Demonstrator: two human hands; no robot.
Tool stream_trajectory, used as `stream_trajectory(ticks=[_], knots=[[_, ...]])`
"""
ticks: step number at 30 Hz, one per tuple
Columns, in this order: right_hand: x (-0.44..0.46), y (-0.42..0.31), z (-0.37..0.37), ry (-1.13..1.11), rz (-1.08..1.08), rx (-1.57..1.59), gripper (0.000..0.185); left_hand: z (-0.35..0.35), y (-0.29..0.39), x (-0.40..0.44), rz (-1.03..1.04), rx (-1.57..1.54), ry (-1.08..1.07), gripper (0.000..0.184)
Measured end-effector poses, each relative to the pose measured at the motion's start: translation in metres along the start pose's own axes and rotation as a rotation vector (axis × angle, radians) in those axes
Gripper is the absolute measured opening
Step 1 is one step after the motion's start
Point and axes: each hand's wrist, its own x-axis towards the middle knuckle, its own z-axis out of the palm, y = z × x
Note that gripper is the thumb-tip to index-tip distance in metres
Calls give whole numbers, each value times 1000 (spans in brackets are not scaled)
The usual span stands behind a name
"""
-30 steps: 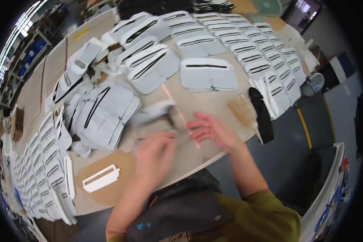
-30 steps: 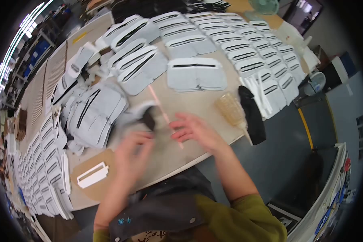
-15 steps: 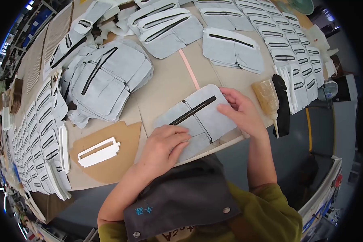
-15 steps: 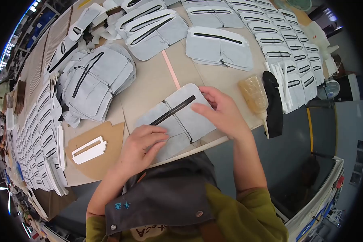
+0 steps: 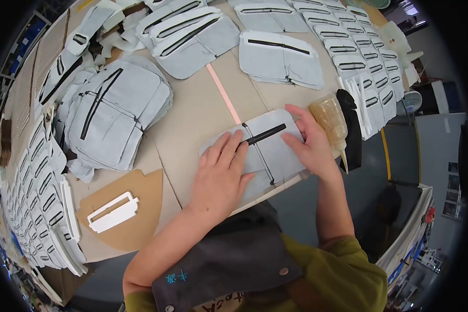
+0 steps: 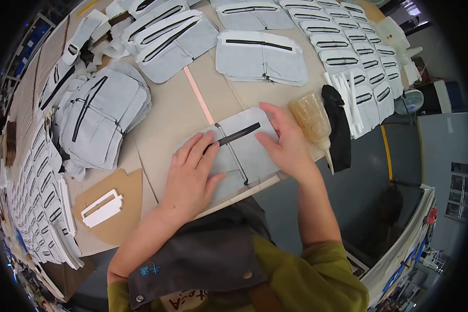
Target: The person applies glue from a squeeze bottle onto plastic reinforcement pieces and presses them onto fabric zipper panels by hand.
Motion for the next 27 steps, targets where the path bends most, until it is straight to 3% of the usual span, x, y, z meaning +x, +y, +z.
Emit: stream_trajectory(ticks=[1,3,7,9,10,12,16,18,21,27], knots=[[2,2,2,0,5,1,59,1,-2,0,-13,9,11,57],[5,6,2,42,-182,-262,57,3,-4,0,-10,11,14,58],[8,-12,-2,-25,-162,-391,54,5,-2,0,-23,29,12,60],[10,-41,-5,-150,140,-473,50,6,-1,1,-23,42,8,61],[11,-39,-4,-150,142,-470,50,7,-1,2,-14,66,5,61],[15,-33,-3,134,-445,-658,43,7,-3,5,12,99,-4,62],[34,-18,24,-61,-562,-531,32,10,-3,5,12,107,-4,61],[41,-8,41,-181,-400,-390,26,11,-3,5,29,100,26,61],[39,-10,44,-141,-507,-491,28,13,-5,2,26,45,11,62],[42,-13,40,-162,-458,-424,23,11,-1,4,4,-10,31,61]])
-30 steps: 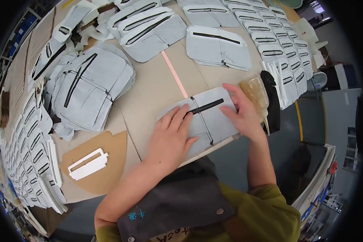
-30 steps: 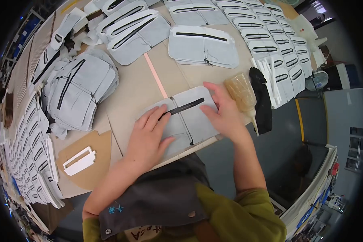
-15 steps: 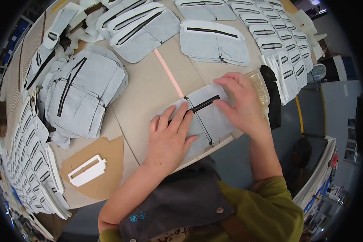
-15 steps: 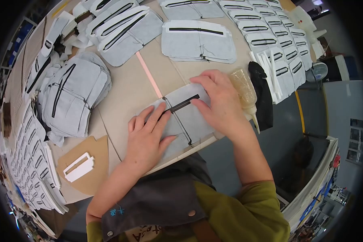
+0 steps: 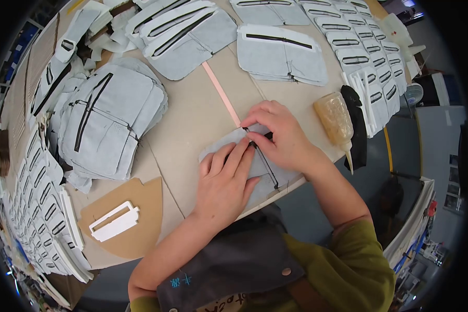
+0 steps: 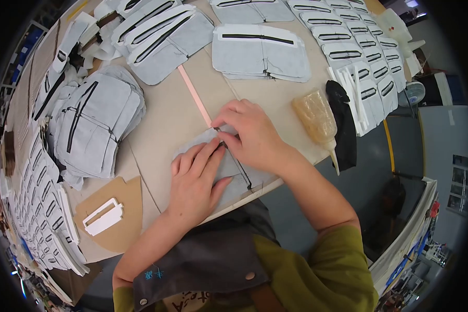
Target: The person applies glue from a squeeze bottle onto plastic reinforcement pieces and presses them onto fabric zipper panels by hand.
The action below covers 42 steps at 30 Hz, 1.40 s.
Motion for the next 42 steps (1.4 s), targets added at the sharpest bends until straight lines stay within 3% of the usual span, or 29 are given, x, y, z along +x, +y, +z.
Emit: stream_trajectory(ticks=[7,15,19,21,30,42], knots=[[5,11,2,35,-95,15,22,3,-1,0,32,55,9,65],[7,11,-16,-102,-134,-82,21,-1,-2,-1,-17,20,21,65],[3,14,-19,-30,-137,-64,21,-1,-1,-1,-11,22,32,64],[-4,8,-26,-2,-19,-39,24,-2,-1,1,-9,13,34,63],[-42,0,-21,64,28,18,40,8,-6,19,41,122,47,48],[-56,3,-7,68,-31,-132,46,5,-3,5,61,253,-5,58]])
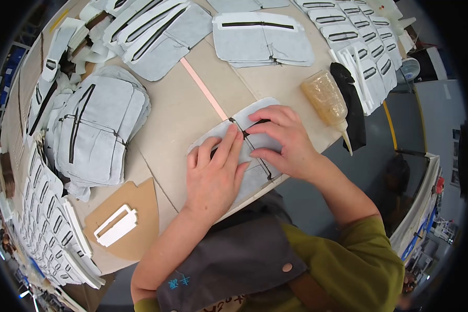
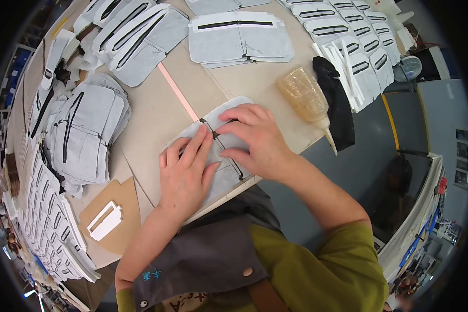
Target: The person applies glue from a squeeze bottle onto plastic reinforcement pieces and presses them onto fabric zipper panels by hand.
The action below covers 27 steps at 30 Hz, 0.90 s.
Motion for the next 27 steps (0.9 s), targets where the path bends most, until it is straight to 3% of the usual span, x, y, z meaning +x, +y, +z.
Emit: stream_trajectory(ticks=[7,9,22,25,27], knots=[[4,1,-1,-95,-76,-49,50,-7,1,-17,0,-76,-61,60],[5,1,-2,-180,-80,-59,60,-8,-1,-22,0,-93,-69,59],[8,4,-1,-155,-70,-35,57,-13,-18,-12,-28,-363,4,50],[8,2,-2,-139,-21,19,58,-5,-1,3,-8,-142,-6,50],[7,1,-6,-160,15,64,72,-1,2,1,-15,-117,6,52]])
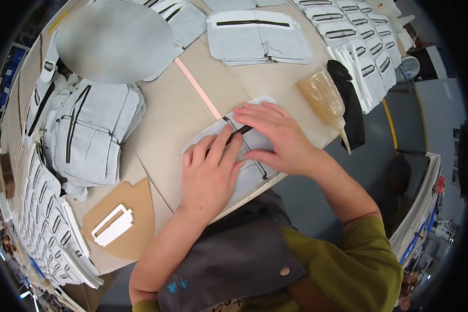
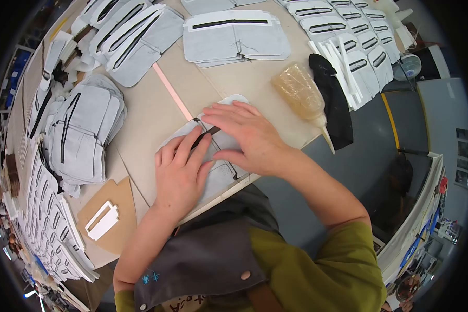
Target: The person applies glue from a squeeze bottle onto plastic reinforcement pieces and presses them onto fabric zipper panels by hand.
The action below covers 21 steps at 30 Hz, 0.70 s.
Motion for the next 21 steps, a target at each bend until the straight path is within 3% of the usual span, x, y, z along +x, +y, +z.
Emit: stream_trajectory(ticks=[7,12,14,21], knots=[[-21,-2,-7,-68,-42,-57,74,0,-2,-3,-4,11,-5,54],[-29,-2,-11,-55,-3,-26,75,-2,9,-4,24,41,-2,45],[-31,-1,-10,-39,-8,-20,74,-1,13,-6,144,-33,-46,38],[-30,4,-6,-35,-54,-63,71,10,17,-10,123,-112,46,33]])
